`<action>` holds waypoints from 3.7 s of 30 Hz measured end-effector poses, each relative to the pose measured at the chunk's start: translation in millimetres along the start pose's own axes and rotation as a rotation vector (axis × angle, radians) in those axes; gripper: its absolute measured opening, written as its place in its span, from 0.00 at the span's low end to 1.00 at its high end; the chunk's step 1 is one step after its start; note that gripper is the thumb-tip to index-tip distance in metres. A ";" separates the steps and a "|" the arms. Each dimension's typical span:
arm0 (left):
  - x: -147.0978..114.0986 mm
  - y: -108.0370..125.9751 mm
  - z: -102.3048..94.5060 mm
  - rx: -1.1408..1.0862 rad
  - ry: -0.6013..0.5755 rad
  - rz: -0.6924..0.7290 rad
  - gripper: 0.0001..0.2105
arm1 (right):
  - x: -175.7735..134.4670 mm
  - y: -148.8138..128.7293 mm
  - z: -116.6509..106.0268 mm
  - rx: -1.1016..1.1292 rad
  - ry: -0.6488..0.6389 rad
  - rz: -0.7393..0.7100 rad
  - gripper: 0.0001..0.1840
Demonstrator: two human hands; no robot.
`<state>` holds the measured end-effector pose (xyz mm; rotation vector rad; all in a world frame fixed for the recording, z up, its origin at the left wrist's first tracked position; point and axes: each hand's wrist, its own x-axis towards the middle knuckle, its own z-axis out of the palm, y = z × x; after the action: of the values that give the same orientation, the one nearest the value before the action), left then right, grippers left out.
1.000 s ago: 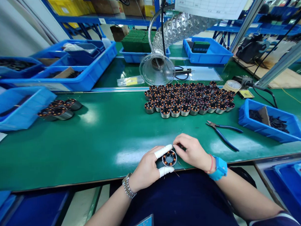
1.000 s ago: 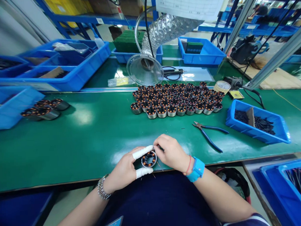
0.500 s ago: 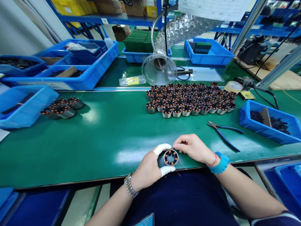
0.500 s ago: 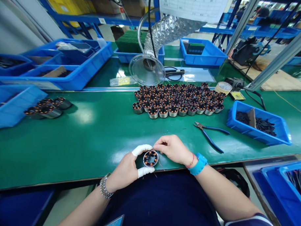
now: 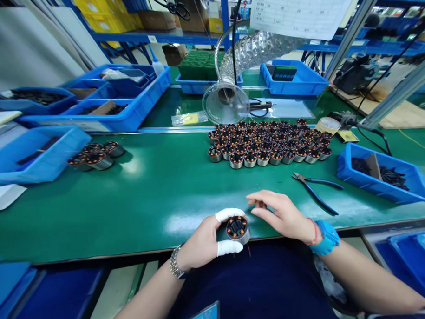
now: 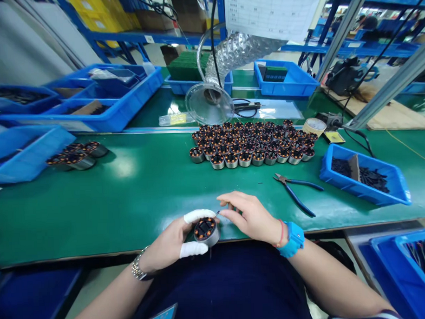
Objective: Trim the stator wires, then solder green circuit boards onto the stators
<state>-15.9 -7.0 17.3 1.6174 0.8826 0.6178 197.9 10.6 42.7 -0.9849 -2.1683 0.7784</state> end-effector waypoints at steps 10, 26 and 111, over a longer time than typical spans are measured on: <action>-7.5 11.0 -1.9 -0.147 -0.106 0.042 0.25 | -3.5 -12.7 -3.9 -0.056 -0.099 -0.213 0.09; 10.2 -10.0 -8.2 0.544 0.113 0.237 0.20 | -13.7 -1.9 34.5 -0.071 0.029 0.014 0.12; -14.3 19.3 -17.3 0.614 0.278 -0.117 0.11 | -15.2 -0.3 52.8 -0.330 0.160 0.148 0.31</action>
<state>-33.5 -10.1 40.8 2.0298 1.4648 0.5226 167.0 -15.0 5.2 -1.3374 -2.1414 0.3947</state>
